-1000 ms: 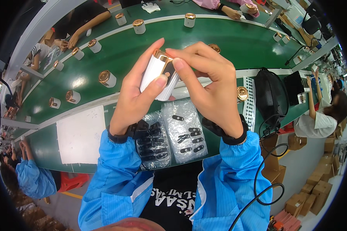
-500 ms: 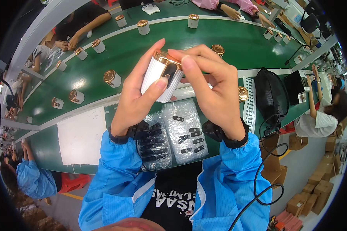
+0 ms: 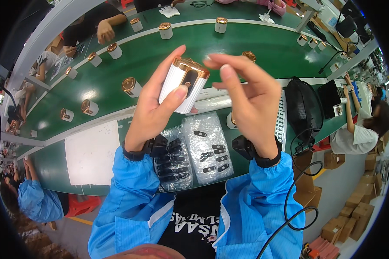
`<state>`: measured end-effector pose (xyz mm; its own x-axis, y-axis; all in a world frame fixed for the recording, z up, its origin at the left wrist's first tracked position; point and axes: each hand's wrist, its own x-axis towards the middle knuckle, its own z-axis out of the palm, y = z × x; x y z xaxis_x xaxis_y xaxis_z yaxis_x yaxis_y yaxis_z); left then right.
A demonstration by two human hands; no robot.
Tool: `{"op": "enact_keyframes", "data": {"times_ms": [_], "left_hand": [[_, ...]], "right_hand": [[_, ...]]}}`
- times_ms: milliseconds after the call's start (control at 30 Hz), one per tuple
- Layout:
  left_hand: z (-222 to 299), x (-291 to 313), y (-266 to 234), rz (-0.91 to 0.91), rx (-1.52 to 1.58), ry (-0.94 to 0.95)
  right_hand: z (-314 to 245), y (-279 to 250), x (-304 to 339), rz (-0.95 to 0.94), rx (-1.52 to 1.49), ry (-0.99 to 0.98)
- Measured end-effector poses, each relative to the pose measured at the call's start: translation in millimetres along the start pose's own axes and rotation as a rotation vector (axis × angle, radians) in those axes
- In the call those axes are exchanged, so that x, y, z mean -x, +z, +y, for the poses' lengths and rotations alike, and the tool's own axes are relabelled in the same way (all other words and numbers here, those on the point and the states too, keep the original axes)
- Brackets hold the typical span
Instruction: The recorder is assembling small electronic device components, specifically attaching decorative or functional trim pieces to white plastic housings on a manufacturing assembly line.
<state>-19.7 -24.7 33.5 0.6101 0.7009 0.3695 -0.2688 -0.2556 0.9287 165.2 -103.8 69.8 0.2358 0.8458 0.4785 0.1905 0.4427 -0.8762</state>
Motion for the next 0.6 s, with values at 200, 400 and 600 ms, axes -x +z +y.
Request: {"op": "enact_keyframes", "data": {"times_ms": [200,400,600], "left_hand": [[2,0,-1,-0.024,-0.009,-0.012],[1,3,2,-0.305,-0.127,-0.125],[-21,-1,-9,-0.464,-0.049,-0.253]], "right_hand": [[15,-28,0,-0.013,0.177,-0.112],[15,-32,9,-0.292,0.323,-0.016],[32,-31,21,-0.551,0.375,0.136]]}}
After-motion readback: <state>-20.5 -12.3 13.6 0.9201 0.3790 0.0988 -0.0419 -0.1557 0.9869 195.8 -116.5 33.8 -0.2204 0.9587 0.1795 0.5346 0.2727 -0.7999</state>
